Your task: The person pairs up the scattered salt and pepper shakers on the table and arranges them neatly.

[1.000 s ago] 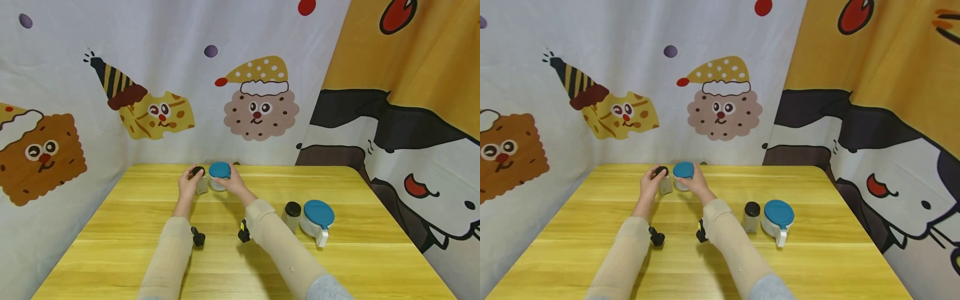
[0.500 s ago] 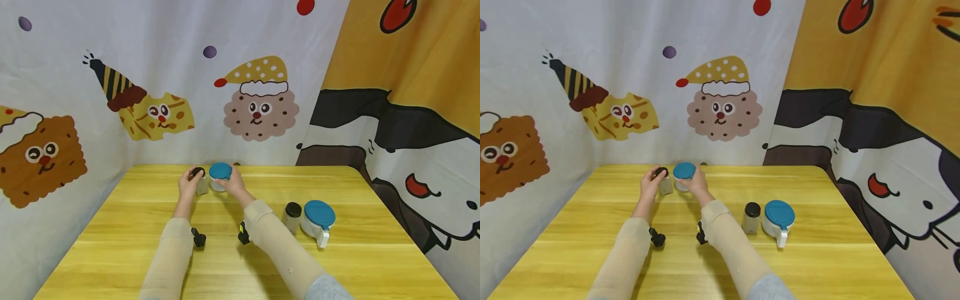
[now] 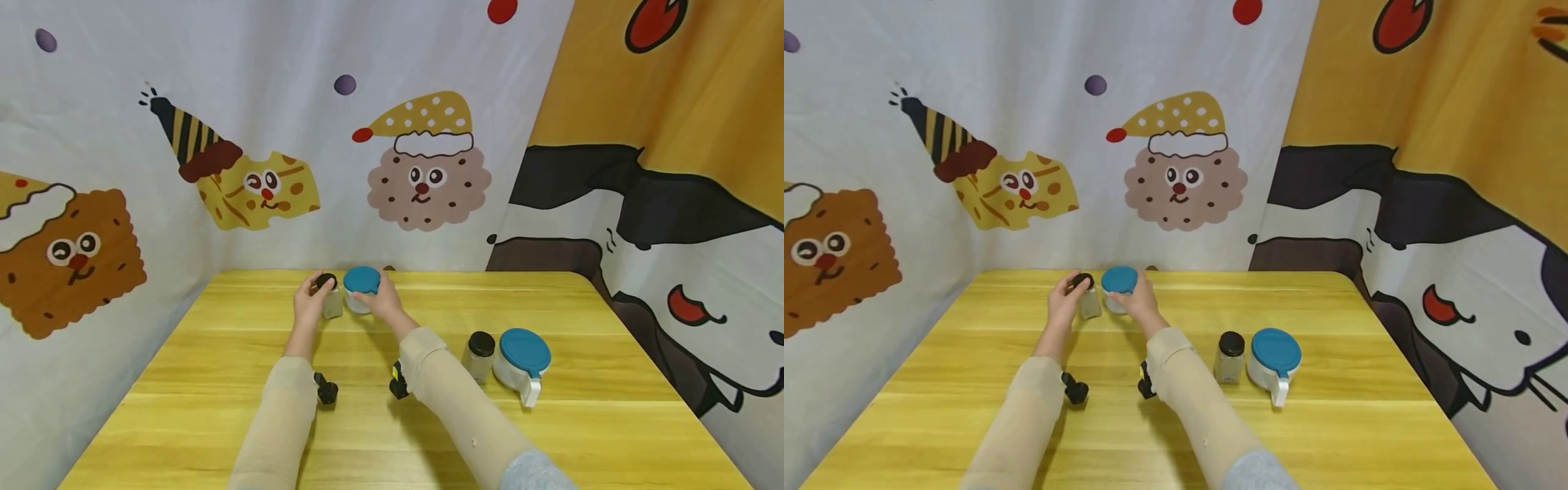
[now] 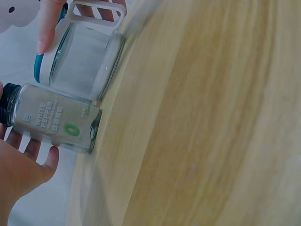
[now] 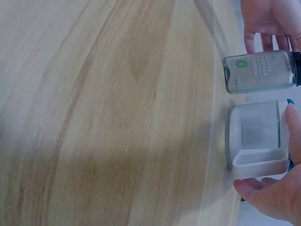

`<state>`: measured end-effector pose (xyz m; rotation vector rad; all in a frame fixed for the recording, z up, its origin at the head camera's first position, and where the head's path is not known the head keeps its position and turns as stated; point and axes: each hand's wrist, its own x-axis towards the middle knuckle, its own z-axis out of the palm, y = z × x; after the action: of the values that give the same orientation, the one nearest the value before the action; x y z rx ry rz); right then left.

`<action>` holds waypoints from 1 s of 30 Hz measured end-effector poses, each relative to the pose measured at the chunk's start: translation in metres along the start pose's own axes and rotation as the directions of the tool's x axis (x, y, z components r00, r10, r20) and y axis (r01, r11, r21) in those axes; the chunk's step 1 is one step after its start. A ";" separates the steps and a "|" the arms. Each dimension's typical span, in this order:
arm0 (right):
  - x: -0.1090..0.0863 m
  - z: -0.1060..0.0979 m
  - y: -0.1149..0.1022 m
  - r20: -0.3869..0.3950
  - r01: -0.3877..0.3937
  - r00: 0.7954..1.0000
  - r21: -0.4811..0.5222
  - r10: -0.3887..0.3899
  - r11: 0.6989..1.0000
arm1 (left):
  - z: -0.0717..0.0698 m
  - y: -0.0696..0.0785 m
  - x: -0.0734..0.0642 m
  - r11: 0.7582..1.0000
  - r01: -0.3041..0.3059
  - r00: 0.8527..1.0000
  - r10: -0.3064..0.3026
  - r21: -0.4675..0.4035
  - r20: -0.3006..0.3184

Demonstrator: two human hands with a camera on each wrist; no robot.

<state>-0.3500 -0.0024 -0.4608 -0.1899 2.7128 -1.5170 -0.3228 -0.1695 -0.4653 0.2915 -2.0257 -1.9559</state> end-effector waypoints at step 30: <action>-0.007 0.008 0.008 -0.152 0.048 0.988 0.059 -0.038 0.997 | 0.000 0.001 -0.001 1.000 0.006 1.000 -0.006 -0.024 0.006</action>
<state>-0.3435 -0.0038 -0.4722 -0.1381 2.7862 -1.6922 -0.3222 -0.1692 -0.4646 0.2868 -2.0063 -1.9852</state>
